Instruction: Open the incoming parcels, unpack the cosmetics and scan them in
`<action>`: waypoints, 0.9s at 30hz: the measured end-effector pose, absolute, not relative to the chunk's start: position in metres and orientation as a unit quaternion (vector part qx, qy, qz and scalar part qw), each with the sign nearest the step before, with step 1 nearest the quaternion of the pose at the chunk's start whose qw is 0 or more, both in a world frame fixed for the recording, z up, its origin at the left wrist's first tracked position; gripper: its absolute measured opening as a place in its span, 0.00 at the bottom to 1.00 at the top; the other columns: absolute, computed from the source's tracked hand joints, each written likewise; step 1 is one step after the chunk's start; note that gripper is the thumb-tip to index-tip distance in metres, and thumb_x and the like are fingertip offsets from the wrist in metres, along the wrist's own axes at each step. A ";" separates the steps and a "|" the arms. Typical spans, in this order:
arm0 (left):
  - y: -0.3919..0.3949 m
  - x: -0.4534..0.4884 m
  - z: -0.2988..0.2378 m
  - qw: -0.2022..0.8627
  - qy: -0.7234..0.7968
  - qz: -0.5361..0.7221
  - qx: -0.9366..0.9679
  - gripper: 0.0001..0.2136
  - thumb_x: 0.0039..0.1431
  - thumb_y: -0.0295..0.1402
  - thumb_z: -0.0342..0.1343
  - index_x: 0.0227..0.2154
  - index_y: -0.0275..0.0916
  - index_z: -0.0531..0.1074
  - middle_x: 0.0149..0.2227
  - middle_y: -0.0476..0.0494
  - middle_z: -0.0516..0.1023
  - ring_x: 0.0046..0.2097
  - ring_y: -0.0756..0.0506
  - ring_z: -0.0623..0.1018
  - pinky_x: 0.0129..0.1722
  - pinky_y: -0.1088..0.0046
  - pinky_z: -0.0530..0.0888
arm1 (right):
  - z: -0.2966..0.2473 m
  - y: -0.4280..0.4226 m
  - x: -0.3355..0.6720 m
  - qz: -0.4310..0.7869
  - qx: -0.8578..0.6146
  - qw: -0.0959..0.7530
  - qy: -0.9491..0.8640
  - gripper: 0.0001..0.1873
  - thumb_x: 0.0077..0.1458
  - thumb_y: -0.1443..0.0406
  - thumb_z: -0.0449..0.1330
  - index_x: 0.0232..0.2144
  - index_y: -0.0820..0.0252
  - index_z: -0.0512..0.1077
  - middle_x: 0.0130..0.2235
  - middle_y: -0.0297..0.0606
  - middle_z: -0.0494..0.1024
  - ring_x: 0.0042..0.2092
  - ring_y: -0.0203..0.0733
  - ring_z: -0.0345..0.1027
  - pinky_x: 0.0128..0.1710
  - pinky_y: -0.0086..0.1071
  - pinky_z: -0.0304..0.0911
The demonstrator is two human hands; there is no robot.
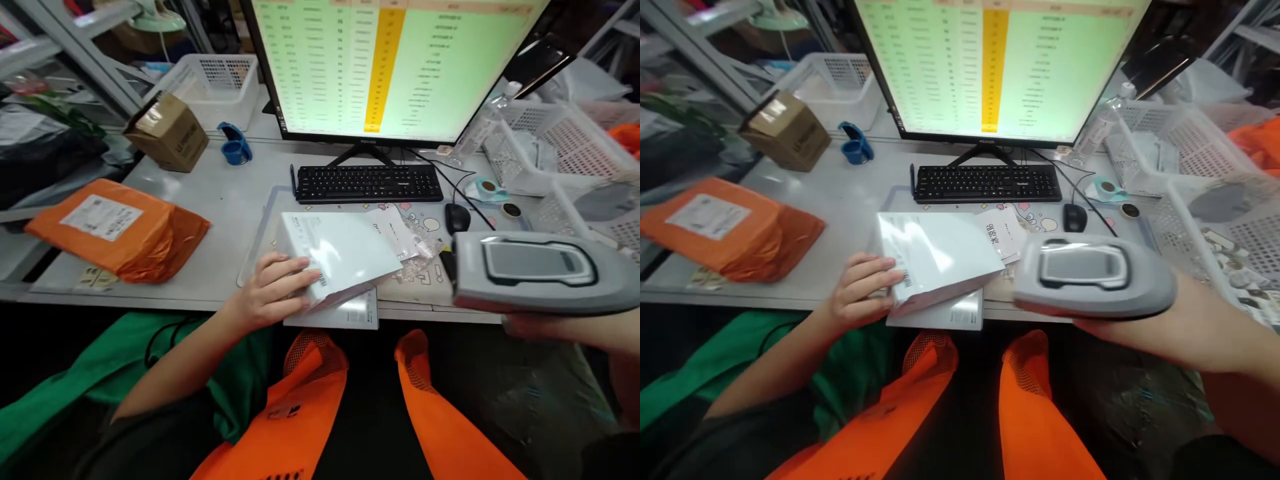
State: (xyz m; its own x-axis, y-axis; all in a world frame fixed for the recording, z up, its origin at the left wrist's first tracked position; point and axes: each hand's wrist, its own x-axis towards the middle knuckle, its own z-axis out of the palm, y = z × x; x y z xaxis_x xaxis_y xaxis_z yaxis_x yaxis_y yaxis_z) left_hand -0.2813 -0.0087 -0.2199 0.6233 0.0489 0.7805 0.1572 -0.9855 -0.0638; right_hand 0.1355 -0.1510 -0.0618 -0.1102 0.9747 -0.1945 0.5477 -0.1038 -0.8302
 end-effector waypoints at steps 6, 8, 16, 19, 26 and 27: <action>-0.009 -0.258 -0.184 0.146 0.010 -0.418 -0.897 0.13 0.63 0.24 0.67 0.42 0.46 0.71 0.45 0.52 0.83 0.57 0.42 0.85 0.47 0.66 0.82 | -0.031 -0.111 0.079 0.438 -0.473 0.126 -0.754 0.25 0.54 0.64 0.73 0.55 0.48 0.83 0.49 0.31 0.87 0.50 0.53 0.83 0.52 0.36 0.80; -0.011 -0.262 -0.184 0.162 0.017 -0.411 -0.897 0.11 0.65 0.24 0.66 0.41 0.45 0.71 0.41 0.52 0.82 0.55 0.41 0.86 0.44 0.66 0.83 | -0.034 -0.109 0.080 0.436 -0.473 0.130 -0.755 0.26 0.53 0.65 0.73 0.55 0.51 0.83 0.47 0.33 0.88 0.49 0.52 0.83 0.50 0.34 0.80; -0.016 -0.267 -0.183 0.176 0.017 -0.388 -0.905 0.10 0.66 0.18 0.60 0.39 0.41 0.76 0.37 0.51 0.78 0.47 0.42 0.87 0.39 0.65 0.82 | -0.042 -0.124 0.096 0.428 -0.496 0.151 -0.740 0.21 0.56 0.65 0.71 0.53 0.51 0.84 0.46 0.34 0.88 0.47 0.50 0.84 0.50 0.35 0.81; -0.014 -0.269 -0.184 0.178 0.019 -0.381 -0.907 0.11 0.65 0.18 0.62 0.39 0.44 0.78 0.38 0.51 0.79 0.49 0.43 0.86 0.41 0.68 0.82 | -0.039 -0.127 0.103 0.430 -0.508 0.174 -0.726 0.21 0.54 0.61 0.73 0.52 0.49 0.85 0.48 0.34 0.88 0.52 0.53 0.83 0.54 0.38 0.80; -0.026 -0.312 -0.250 0.060 -0.078 -0.426 -0.900 0.17 0.58 0.18 0.67 0.44 0.44 0.73 0.55 0.42 0.80 0.62 0.35 0.81 0.53 0.55 0.86 | -0.118 -0.147 0.214 0.369 -0.768 0.232 -0.470 0.25 0.47 0.48 0.76 0.44 0.55 0.83 0.32 0.42 0.85 0.27 0.49 0.78 0.21 0.37 0.75; -0.032 -0.321 -0.269 0.036 -0.112 -0.428 -0.896 0.21 0.56 0.17 0.68 0.46 0.46 0.71 0.58 0.41 0.78 0.64 0.34 0.79 0.54 0.52 0.87 | -0.141 -0.150 0.235 0.365 -0.792 0.258 -0.416 0.25 0.44 0.47 0.77 0.40 0.55 0.82 0.31 0.43 0.84 0.27 0.49 0.77 0.22 0.37 0.75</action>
